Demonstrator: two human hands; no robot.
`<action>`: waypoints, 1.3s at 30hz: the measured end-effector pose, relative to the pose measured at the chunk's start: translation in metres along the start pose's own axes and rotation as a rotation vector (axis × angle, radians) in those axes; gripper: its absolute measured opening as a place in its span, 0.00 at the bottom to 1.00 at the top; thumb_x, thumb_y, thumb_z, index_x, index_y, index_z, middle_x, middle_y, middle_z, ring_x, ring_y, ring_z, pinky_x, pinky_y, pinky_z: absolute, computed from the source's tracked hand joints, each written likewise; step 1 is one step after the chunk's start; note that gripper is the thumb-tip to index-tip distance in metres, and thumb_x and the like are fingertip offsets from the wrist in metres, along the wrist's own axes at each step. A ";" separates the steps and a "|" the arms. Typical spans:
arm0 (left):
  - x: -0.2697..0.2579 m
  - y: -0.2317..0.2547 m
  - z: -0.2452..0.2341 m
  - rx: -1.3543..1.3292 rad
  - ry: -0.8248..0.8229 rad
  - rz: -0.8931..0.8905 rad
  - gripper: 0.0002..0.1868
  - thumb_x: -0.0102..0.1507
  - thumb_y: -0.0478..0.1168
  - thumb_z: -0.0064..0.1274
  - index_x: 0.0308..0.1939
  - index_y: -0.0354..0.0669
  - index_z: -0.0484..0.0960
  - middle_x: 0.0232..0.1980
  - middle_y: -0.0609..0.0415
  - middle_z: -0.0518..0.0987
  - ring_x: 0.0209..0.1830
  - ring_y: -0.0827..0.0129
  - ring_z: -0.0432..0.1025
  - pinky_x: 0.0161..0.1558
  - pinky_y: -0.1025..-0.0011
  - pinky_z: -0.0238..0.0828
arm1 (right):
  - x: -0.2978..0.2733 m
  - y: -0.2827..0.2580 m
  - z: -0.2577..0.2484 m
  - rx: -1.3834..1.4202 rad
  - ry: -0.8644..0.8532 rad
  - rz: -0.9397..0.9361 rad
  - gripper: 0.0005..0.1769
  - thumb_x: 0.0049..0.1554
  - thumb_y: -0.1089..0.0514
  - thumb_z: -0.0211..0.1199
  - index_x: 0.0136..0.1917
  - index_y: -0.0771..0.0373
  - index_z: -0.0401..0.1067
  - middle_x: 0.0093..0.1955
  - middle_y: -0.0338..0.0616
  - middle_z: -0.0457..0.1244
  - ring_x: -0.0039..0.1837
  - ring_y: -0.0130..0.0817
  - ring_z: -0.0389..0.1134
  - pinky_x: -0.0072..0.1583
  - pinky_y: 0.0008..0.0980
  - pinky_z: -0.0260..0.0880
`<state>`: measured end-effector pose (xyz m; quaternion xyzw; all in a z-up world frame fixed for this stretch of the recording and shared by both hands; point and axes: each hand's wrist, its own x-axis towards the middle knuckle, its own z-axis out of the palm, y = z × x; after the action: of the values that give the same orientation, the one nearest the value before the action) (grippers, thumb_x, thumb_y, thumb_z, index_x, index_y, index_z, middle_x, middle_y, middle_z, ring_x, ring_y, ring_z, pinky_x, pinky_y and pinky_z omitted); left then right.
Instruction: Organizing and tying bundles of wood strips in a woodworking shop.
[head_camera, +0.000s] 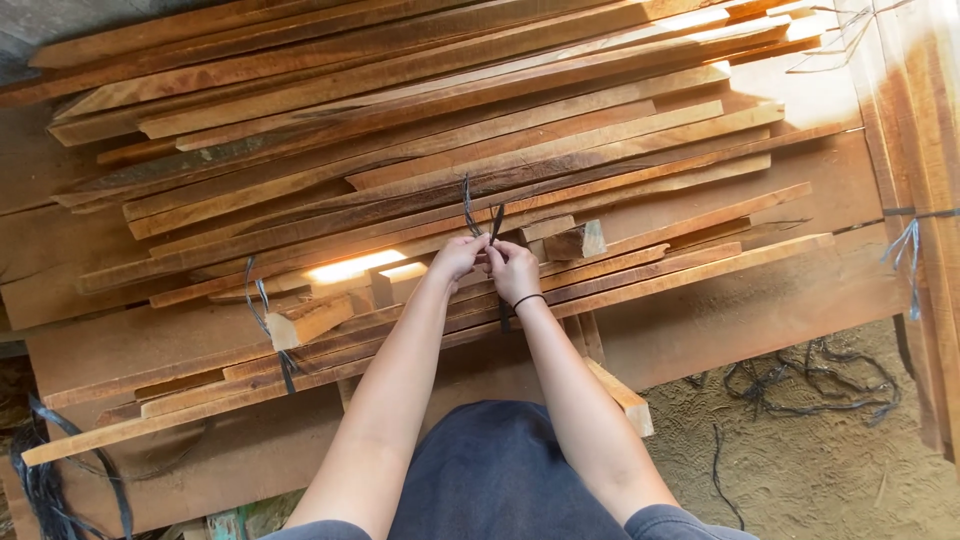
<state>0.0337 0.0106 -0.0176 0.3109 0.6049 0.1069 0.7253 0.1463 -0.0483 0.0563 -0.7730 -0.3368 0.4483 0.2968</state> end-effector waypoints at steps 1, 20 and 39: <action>0.002 -0.003 -0.002 0.003 -0.001 -0.001 0.15 0.65 0.54 0.56 0.33 0.50 0.84 0.38 0.67 0.82 0.42 0.75 0.77 0.44 0.72 0.62 | 0.001 -0.002 -0.002 0.003 0.002 0.002 0.10 0.60 0.55 0.63 0.51 0.58 0.81 0.35 0.43 0.72 0.40 0.30 0.75 0.46 0.31 0.77; -0.024 0.002 -0.027 0.174 -0.054 0.134 0.13 0.58 0.48 0.70 0.44 0.50 0.90 0.39 0.55 0.88 0.41 0.75 0.82 0.46 0.79 0.79 | 0.009 0.024 -0.001 -0.481 0.043 -0.293 0.10 0.54 0.60 0.63 0.49 0.56 0.80 0.48 0.47 0.67 0.53 0.51 0.73 0.54 0.47 0.77; 0.008 -0.007 -0.018 -0.290 -0.177 -0.088 0.23 0.70 0.54 0.54 0.54 0.35 0.80 0.47 0.46 0.84 0.48 0.63 0.81 0.54 0.60 0.80 | -0.009 0.015 -0.002 0.044 0.111 -0.442 0.12 0.66 0.57 0.58 0.44 0.54 0.81 0.52 0.41 0.70 0.60 0.48 0.70 0.64 0.43 0.67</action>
<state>0.0177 0.0153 -0.0297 0.1846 0.5298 0.1332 0.8170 0.1479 -0.0646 0.0505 -0.6973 -0.4711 0.3364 0.4227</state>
